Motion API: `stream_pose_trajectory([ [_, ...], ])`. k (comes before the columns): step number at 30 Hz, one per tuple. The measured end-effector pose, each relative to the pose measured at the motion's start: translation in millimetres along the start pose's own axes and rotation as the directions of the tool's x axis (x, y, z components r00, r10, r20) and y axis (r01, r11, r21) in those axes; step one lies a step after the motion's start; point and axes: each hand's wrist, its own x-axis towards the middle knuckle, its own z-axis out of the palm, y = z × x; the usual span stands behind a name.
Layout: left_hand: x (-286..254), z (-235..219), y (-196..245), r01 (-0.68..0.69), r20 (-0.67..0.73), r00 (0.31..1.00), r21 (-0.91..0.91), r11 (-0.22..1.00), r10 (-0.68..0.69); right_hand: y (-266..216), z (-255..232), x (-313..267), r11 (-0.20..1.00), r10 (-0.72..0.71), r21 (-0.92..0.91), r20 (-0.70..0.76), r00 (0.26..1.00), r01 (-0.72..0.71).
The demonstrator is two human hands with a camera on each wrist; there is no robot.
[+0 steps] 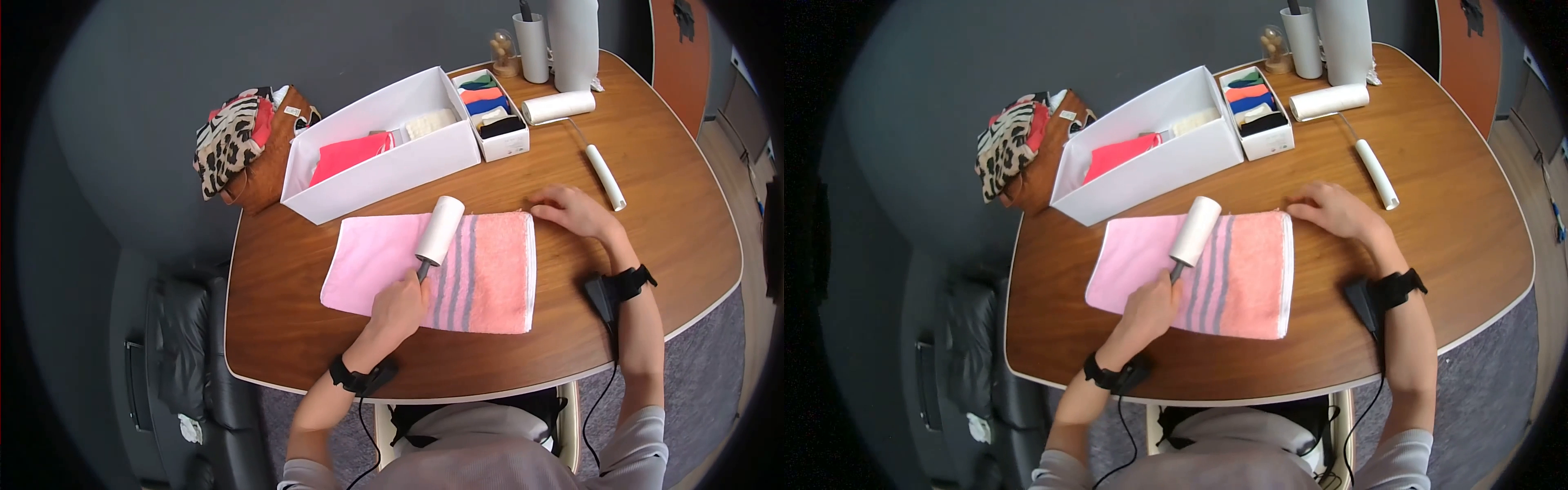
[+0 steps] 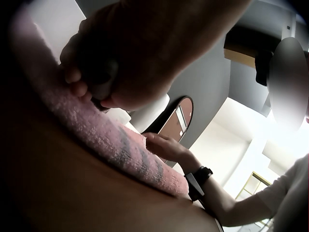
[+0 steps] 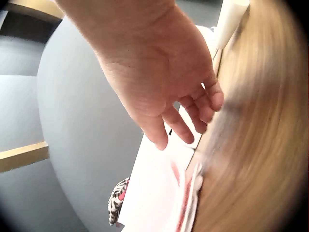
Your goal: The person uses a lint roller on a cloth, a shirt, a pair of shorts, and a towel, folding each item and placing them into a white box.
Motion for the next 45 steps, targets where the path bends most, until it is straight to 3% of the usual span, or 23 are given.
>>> stream_pose_trajectory([
  [2,-1.5,11.0,-1.7,-0.064,-0.081,0.995,-0.007,0.998,0.063,-34.2,-6.6,-1.7,1.0,-0.021,0.013,-0.004,1.0,0.021],
  [5,-9.0,17.3,6.9,-0.17,-0.079,0.982,0.016,0.985,0.171,-18.1,13.6,0.9,0.982,-0.123,-0.125,0.126,0.984,0.139],
  [9,-27.6,2.8,22.4,-0.255,0.099,0.962,-0.022,0.967,0.256,-14.4,13.8,2.9,0.985,0.028,-0.174,0.236,0.971,0.014],
  [13,-35.8,-3.9,9.7,-0.541,0.162,0.828,-0.02,0.841,0.536,-2.6,19.9,3.5,0.996,0.023,-0.084,0.224,0.974,-0.004],
  [15,-42.2,-2.1,6.7,-0.55,0.148,0.829,0.04,0.834,0.54,3.4,22.9,4.5,1.0,-0.002,-0.024,0.22,0.975,0.008],
  [19,-47.1,0.8,-9.9,-0.496,0.098,0.866,0.039,0.867,0.491,-1.8,20.1,3.8,0.996,0.093,-0.024,0.259,0.961,-0.09],
  [25,-51.7,-13.0,-43.7,-0.188,0.085,0.98,0.113,0.976,0.179,-3.9,19.9,3.3,0.995,0.102,-0.005,0.243,0.965,-0.104],
  [30,-49.4,-18.7,-62.1,0.025,0.046,0.999,0.086,0.996,-0.029,-12.5,15.5,1.4,0.993,0.12,-0.05,0.242,0.963,-0.111],
  [33,-54.7,-14.4,-59.8,-0.026,0.056,0.998,0.041,0.999,0.024,-19.1,12.4,0.9,0.989,0.14,-0.074,0.25,0.958,-0.126],
  [34,-57.7,-15.8,-52.8,-0.04,0.116,0.993,0.02,0.999,0.038,-18.9,12.9,1.8,0.989,0.142,-0.076,0.256,0.956,-0.126],
  [38,-71.4,-7.1,-35.3,-0.333,0.233,0.92,0.033,0.942,0.316,-11.4,16.9,2.9,0.993,0.111,-0.064,0.253,0.961,-0.098],
  [41,-82.2,-5.0,-24.9,-0.414,0.287,0.883,0.102,0.905,0.371,-10.4,18.4,2.3,0.996,0.074,-0.057,0.238,0.968,-0.062],
  [45,-80.0,-7.2,-36.4,-0.317,0.217,0.931,0.094,0.944,0.292,-7.3,19.4,2.7,0.993,0.113,-0.057,0.253,0.961,-0.102],
])
